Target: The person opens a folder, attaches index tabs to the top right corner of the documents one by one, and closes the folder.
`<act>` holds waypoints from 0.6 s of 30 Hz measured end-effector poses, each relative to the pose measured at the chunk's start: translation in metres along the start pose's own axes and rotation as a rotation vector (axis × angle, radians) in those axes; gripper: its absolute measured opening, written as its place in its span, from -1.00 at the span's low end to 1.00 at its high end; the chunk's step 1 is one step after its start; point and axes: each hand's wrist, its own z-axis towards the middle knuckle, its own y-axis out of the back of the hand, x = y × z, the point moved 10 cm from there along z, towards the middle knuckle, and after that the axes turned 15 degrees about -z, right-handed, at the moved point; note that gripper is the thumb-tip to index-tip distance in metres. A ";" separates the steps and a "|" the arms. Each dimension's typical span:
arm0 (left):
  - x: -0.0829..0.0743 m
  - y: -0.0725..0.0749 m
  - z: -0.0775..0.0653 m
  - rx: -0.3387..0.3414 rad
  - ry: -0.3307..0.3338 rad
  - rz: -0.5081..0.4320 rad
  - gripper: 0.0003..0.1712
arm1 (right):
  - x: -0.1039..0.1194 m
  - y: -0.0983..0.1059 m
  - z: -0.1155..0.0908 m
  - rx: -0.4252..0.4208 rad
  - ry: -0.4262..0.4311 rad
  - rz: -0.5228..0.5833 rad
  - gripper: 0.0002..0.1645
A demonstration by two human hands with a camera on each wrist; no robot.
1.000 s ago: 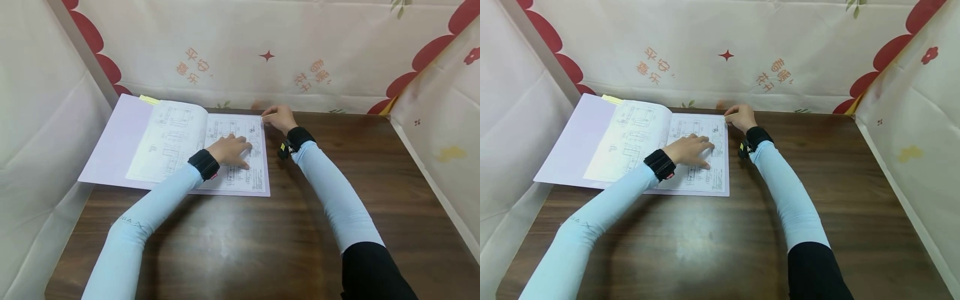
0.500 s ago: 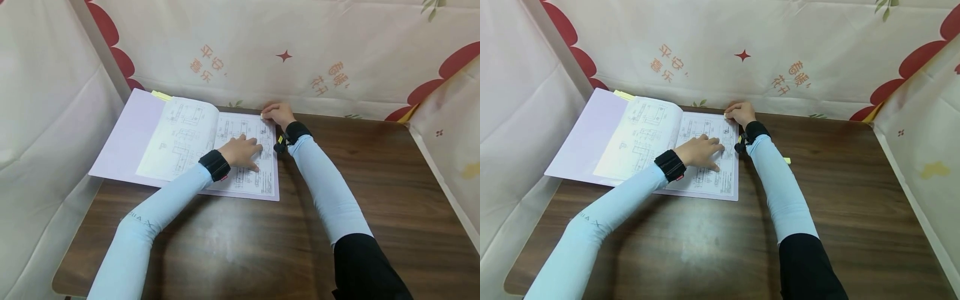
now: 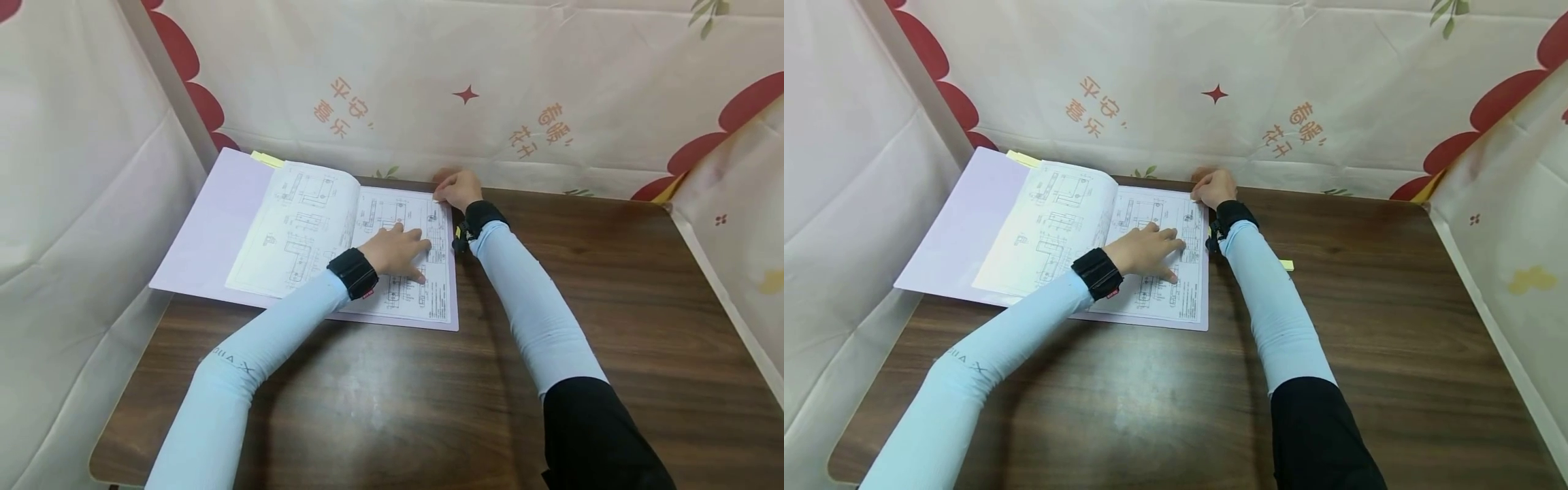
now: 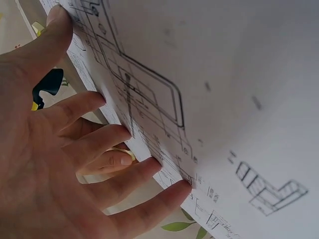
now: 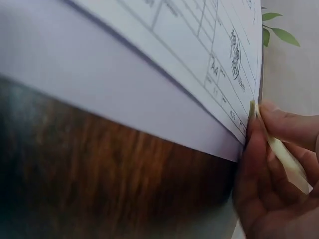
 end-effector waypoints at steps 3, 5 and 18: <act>0.001 0.000 0.000 -0.003 0.006 0.021 0.00 | 0.001 0.002 -0.001 -0.007 -0.001 -0.033 -0.73; 0.000 0.000 0.000 -0.005 0.007 0.032 0.00 | 0.000 0.002 -0.001 -0.008 -0.012 -0.044 -0.73; -0.001 0.001 -0.001 -0.001 0.011 0.030 0.02 | -0.002 0.004 -0.008 -0.036 -0.030 -0.053 -0.74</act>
